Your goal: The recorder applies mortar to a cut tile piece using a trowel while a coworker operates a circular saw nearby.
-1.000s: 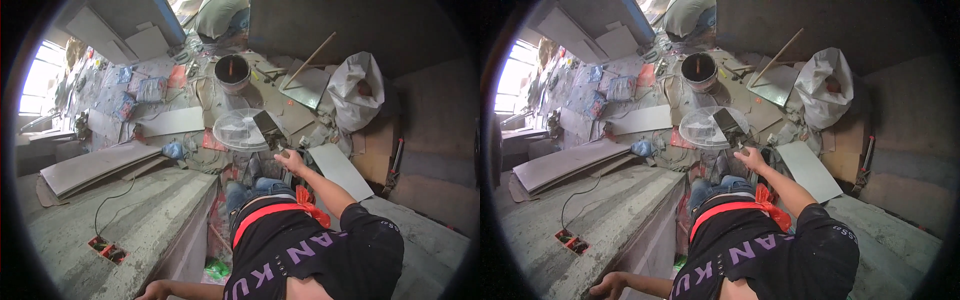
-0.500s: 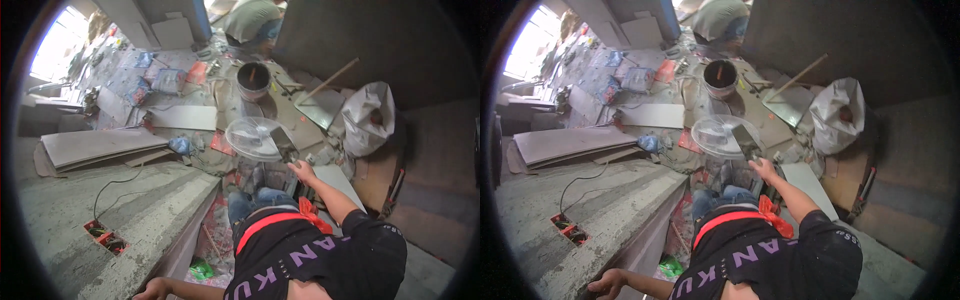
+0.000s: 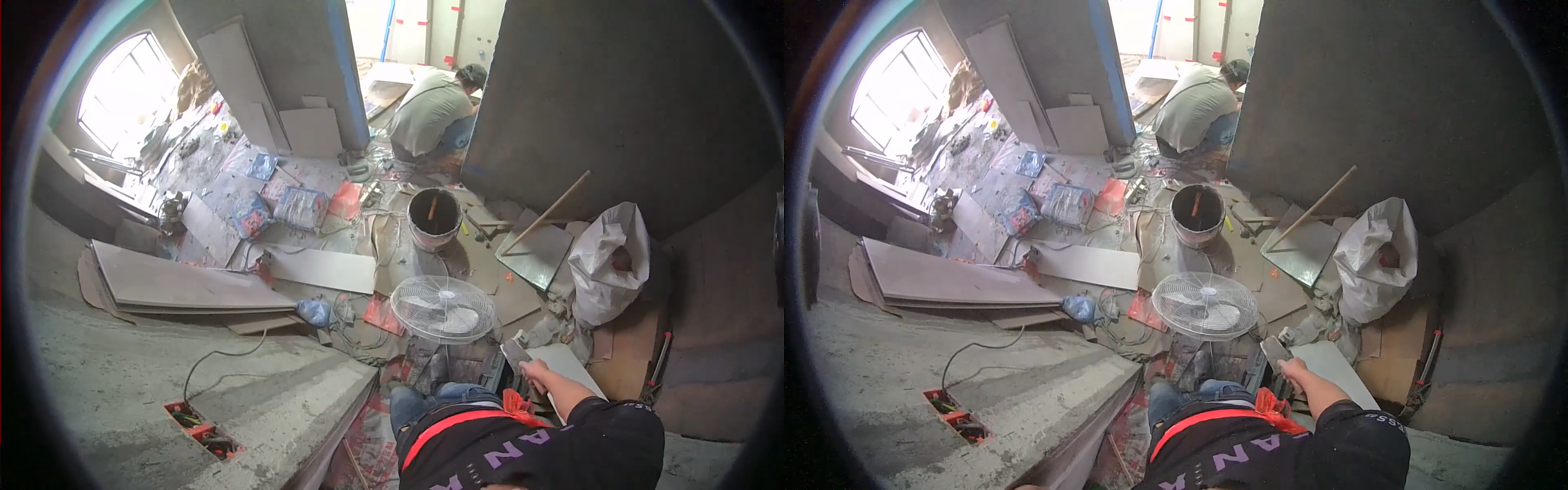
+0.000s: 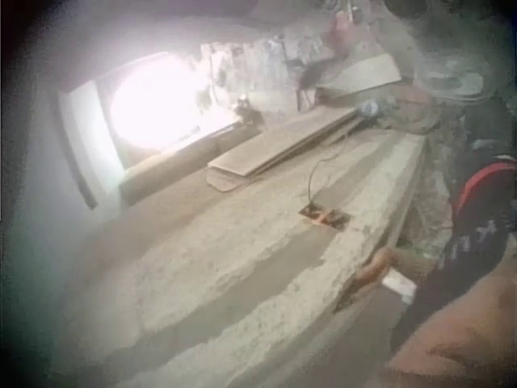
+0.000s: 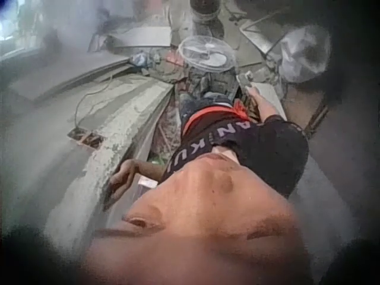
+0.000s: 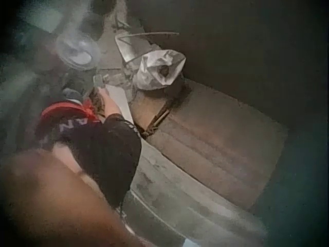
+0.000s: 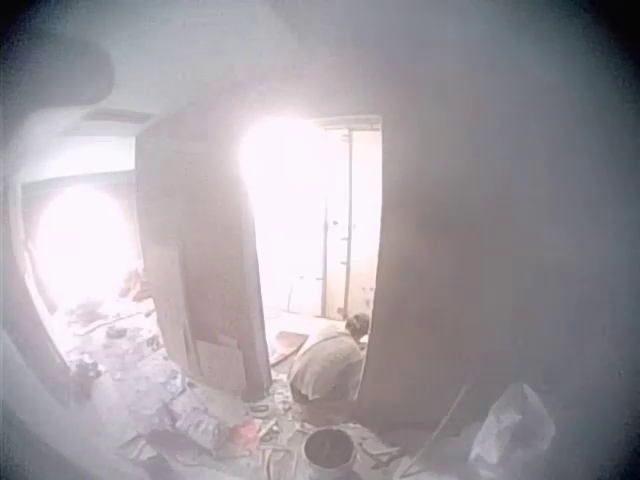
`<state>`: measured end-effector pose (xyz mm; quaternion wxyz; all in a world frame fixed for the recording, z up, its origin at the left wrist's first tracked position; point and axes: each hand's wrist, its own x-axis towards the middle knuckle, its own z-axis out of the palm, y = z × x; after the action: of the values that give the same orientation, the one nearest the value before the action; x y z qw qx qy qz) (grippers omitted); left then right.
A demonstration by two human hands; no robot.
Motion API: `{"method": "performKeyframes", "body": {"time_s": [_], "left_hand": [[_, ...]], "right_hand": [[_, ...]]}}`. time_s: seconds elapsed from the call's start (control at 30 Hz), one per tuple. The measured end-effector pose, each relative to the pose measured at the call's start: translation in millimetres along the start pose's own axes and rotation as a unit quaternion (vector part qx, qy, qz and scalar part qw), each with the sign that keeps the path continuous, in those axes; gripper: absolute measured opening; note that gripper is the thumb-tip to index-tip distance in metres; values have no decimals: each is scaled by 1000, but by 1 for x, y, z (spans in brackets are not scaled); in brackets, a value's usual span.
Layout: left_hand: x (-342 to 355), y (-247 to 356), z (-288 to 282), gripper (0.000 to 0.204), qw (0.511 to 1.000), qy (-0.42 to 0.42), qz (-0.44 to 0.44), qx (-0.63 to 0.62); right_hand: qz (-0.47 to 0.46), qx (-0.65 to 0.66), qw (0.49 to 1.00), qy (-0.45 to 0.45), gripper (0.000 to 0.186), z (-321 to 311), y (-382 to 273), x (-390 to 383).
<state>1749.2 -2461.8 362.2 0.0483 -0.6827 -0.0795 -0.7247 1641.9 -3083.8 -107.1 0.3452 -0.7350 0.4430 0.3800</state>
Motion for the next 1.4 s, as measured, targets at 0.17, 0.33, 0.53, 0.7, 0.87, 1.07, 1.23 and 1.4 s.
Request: {"method": "performKeyframes", "body": {"time_s": [0.17, 0.33, 0.53, 0.7, 0.87, 1.07, 1.23, 1.4], "left_hand": [[-10, -10, 8, 75, 1000, 3, -18, 14], [-28, -31, 12, 74, 999, -6, -29, 45], [-51, -55, 10, 73, 995, -32, -33, 92], [-74, -70, 20, 72, 991, -54, -39, 119], [-97, -83, 41, 71, 988, -71, -48, 132], [-122, -100, 55, 69, 983, -87, -51, 152], [-136, -112, 63, 68, 980, -98, -56, 163], [-145, -123, 71, 67, 979, -102, -60, 168]], "right_hand": [[8, 65, 998, 25, 56, 18, -12, -1], [-103, 58, 992, 34, 52, 39, -58, -20], [-128, 55, 990, 28, 52, 58, -111, -40], [-138, 68, 988, 24, 52, 74, -122, -44], [-90, 62, 994, 20, 53, 84, -115, -40], [-55, 60, 997, 3, 53, 91, -124, -49], [-95, 63, 993, -8, 53, 106, -149, -45], [-119, 76, 990, -20, 54, 122, -178, -36]]}}
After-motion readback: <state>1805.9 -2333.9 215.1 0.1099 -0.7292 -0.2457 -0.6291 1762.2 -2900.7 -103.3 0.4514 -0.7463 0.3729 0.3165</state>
